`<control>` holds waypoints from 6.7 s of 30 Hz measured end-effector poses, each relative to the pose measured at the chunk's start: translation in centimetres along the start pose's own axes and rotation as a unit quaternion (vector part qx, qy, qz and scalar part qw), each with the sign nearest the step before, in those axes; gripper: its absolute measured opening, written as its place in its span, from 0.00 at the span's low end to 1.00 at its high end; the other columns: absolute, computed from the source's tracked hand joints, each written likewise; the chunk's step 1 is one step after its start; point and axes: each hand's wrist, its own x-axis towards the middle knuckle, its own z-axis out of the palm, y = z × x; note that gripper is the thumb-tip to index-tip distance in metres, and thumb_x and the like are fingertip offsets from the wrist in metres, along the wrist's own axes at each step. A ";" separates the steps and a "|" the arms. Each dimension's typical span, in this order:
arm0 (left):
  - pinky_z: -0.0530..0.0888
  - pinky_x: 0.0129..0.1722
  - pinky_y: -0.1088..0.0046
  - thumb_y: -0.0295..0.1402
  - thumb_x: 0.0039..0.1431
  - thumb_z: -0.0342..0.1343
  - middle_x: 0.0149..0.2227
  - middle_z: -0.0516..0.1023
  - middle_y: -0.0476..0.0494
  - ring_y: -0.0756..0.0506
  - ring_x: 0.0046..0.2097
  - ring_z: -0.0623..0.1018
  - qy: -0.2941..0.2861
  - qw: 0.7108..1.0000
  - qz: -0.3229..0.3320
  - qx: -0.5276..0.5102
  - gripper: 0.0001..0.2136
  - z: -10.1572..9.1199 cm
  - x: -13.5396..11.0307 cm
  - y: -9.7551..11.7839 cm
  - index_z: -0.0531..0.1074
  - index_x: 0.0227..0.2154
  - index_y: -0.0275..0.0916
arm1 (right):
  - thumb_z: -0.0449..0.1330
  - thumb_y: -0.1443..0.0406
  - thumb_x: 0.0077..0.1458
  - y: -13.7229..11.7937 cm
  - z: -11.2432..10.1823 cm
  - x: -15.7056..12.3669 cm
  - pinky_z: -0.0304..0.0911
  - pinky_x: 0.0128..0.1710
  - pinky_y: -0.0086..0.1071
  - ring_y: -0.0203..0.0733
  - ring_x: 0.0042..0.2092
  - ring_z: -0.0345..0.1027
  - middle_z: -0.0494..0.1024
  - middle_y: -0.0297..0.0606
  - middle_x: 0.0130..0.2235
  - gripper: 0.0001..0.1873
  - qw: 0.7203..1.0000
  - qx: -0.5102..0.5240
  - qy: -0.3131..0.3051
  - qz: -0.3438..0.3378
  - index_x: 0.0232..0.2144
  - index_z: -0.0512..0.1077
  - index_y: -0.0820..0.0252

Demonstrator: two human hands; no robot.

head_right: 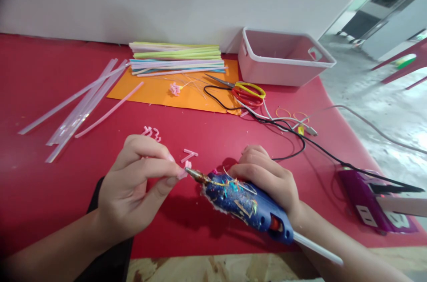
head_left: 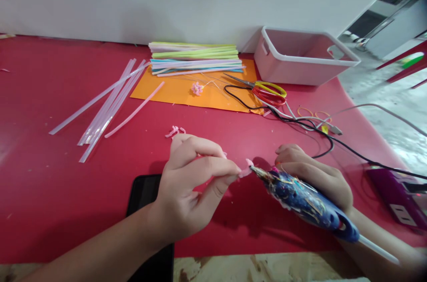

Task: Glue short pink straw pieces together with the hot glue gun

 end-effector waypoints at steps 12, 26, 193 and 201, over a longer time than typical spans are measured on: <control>0.69 0.39 0.64 0.21 0.60 0.59 0.35 0.73 0.47 0.49 0.36 0.72 -0.004 1.000 0.007 -0.011 0.07 0.0 0.0 0.0 0.75 0.34 0.41 | 0.57 0.67 0.61 0.5 -0.3 -0.2 0.63 0.41 0.43 0.43 0.32 0.67 0.72 0.38 0.30 0.06 0.999 0.032 -0.014 0.000 0.41 0.72 0.60; 0.70 0.38 0.64 0.23 0.61 0.59 0.33 0.73 0.47 0.48 0.35 0.73 0.002 1.000 0.000 -0.003 0.06 0.0 0.2 0.3 0.76 0.33 0.41 | 0.58 0.68 0.59 0.4 -0.4 -0.3 0.65 0.41 0.44 0.44 0.33 0.68 0.72 0.39 0.31 0.08 1.000 0.024 0.005 0.006 0.42 0.71 0.59; 0.71 0.43 0.65 0.20 0.58 0.58 0.36 0.70 0.44 0.47 0.40 0.72 -0.023 0.997 -0.033 -0.058 0.05 0.0 -0.3 -0.1 0.73 0.35 0.35 | 0.53 0.66 0.66 -0.2 0.2 -0.5 0.62 0.44 0.45 0.40 0.35 0.64 0.70 0.37 0.31 0.05 0.999 0.014 -0.042 0.002 0.42 0.68 0.61; 0.71 0.43 0.65 0.20 0.58 0.58 0.36 0.70 0.44 0.47 0.40 0.72 -0.019 0.998 -0.031 -0.059 0.05 0.1 -0.3 0.0 0.73 0.35 0.35 | 0.53 0.66 0.66 -0.4 0.1 -0.2 0.62 0.44 0.44 0.40 0.35 0.63 0.69 0.37 0.31 0.05 0.999 0.003 -0.043 -0.001 0.41 0.68 0.61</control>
